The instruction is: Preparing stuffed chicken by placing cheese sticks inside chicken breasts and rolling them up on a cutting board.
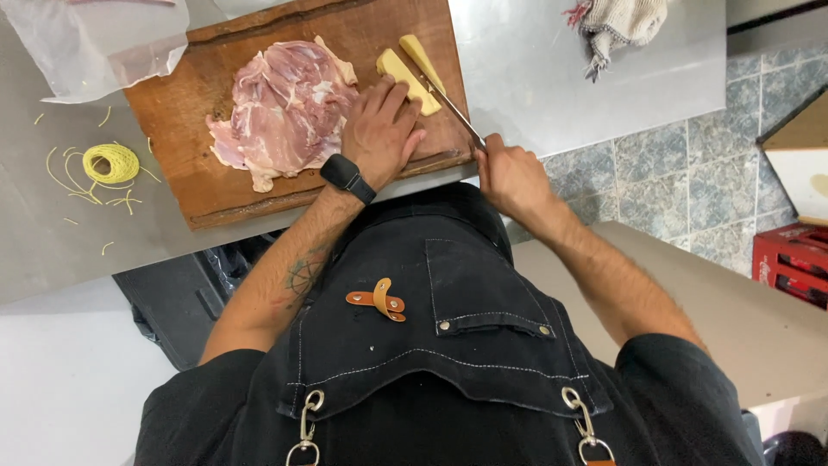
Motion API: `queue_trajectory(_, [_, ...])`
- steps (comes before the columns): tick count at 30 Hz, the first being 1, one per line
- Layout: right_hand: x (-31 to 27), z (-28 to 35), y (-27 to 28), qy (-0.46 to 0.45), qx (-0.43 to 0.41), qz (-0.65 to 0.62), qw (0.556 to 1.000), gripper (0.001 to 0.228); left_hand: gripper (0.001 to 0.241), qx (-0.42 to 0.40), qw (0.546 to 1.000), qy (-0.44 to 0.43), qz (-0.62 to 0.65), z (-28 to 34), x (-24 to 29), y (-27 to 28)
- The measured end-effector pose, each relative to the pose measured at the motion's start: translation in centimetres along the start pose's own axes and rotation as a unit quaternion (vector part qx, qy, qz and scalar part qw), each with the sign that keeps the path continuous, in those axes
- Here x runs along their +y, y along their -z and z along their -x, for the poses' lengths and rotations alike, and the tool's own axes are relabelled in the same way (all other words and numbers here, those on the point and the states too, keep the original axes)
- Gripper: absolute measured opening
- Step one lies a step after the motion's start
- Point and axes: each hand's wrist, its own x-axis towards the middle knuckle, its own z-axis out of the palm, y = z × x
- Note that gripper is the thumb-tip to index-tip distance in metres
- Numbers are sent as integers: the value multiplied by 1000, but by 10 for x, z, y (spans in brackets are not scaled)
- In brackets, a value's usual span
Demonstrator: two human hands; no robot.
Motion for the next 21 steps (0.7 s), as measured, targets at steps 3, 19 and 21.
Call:
queue_trajectory(3, [4,0,-25,43,91,41,994,27,23,69,995,-10,76,-2,-5,12])
queue_trajectory(19, [-21,-32,-36,54,135,333,932,26,44,-36,999,36,13,-14,-37,12])
queue_trajectory(21, [-23,-39,-35,-17,-7,171,985,29,77,-61,995,46,-56,-8,-45,3])
